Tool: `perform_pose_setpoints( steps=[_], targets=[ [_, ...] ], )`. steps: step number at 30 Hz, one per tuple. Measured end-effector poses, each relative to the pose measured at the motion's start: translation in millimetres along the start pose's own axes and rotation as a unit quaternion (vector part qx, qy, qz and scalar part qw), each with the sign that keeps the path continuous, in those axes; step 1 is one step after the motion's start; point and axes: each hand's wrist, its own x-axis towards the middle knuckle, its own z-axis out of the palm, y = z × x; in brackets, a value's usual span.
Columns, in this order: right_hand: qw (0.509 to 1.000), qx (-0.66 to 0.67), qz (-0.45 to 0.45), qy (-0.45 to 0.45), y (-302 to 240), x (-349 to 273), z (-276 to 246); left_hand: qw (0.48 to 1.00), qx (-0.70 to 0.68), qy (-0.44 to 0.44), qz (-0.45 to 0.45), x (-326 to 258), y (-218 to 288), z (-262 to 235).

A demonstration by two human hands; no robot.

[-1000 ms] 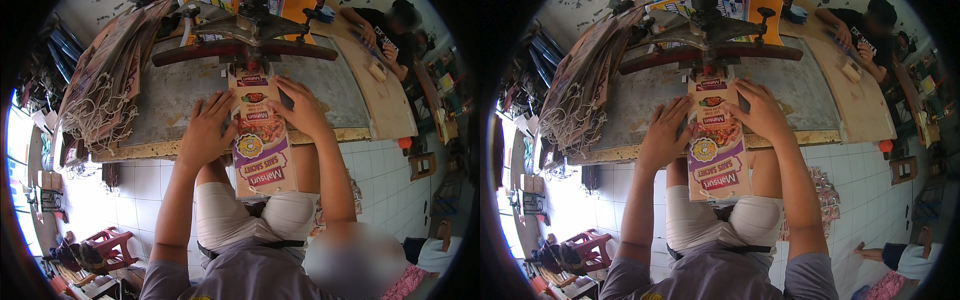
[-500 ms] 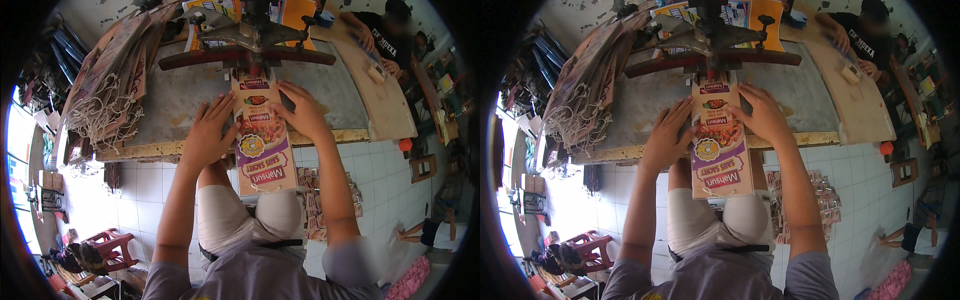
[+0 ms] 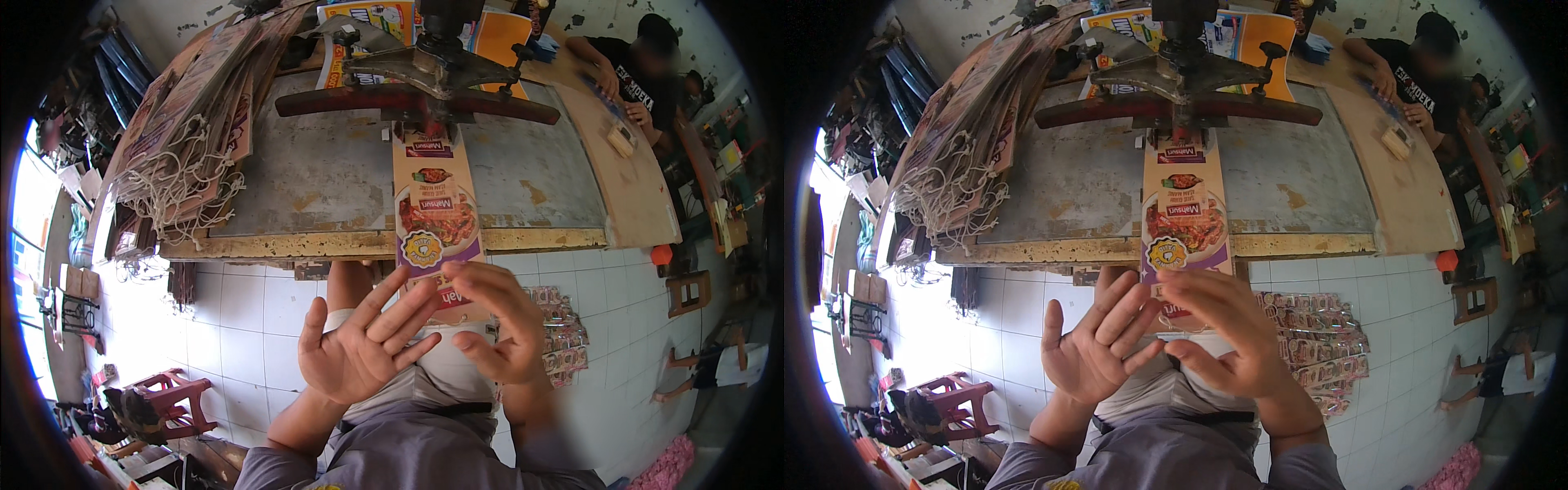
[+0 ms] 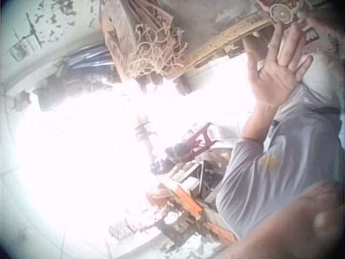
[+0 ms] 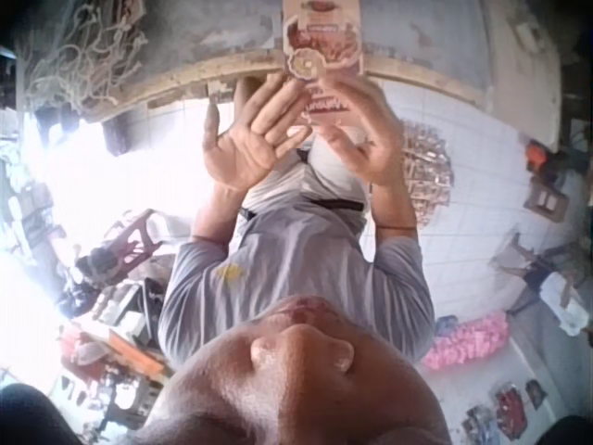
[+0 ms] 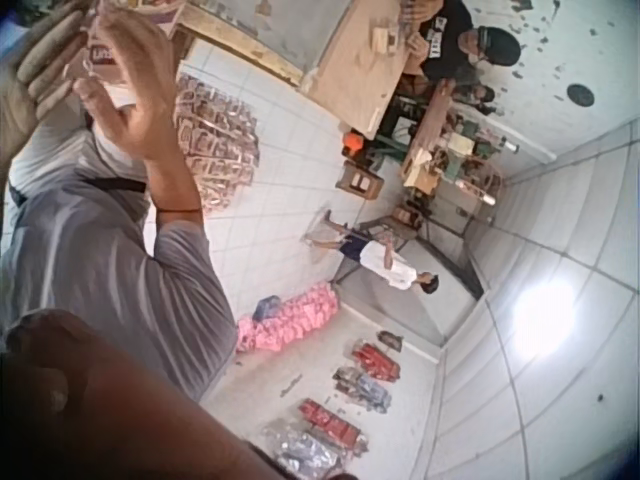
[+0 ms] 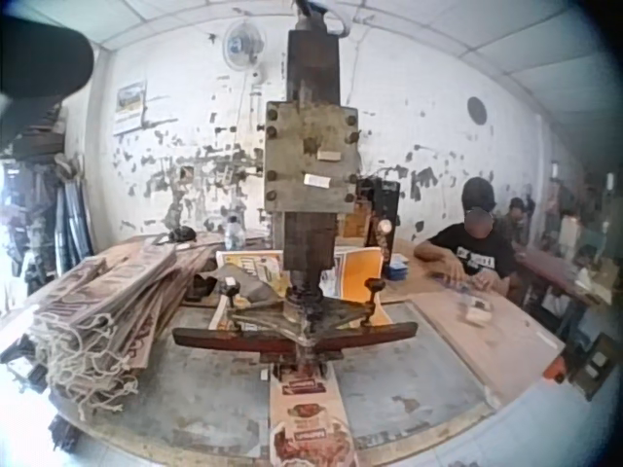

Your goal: The person stamps flat sacks using a hand-held wooden block and a manual press machine. The person positions each sack on a workspace, applies a stamp with the block, pulls down a machine lever to press it, and then moves the sack into a stack.

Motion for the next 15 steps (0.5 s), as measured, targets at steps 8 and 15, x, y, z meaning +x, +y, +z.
perform_pose_setpoints(
  steps=[8, 15],
  targets=[
    [0.999, -0.006, 0.001, 0.037, -3.5, 3.4, 22.0, 0.997, -0.070, 0.023, -0.013, -2.7, -9.0, 9.0],
    [0.998, 0.027, 0.012, 0.053, -7.8, 4.9, 21.9, 0.998, -0.037, 0.034, -0.032, -2.8, -9.4, 12.4]
  ],
)
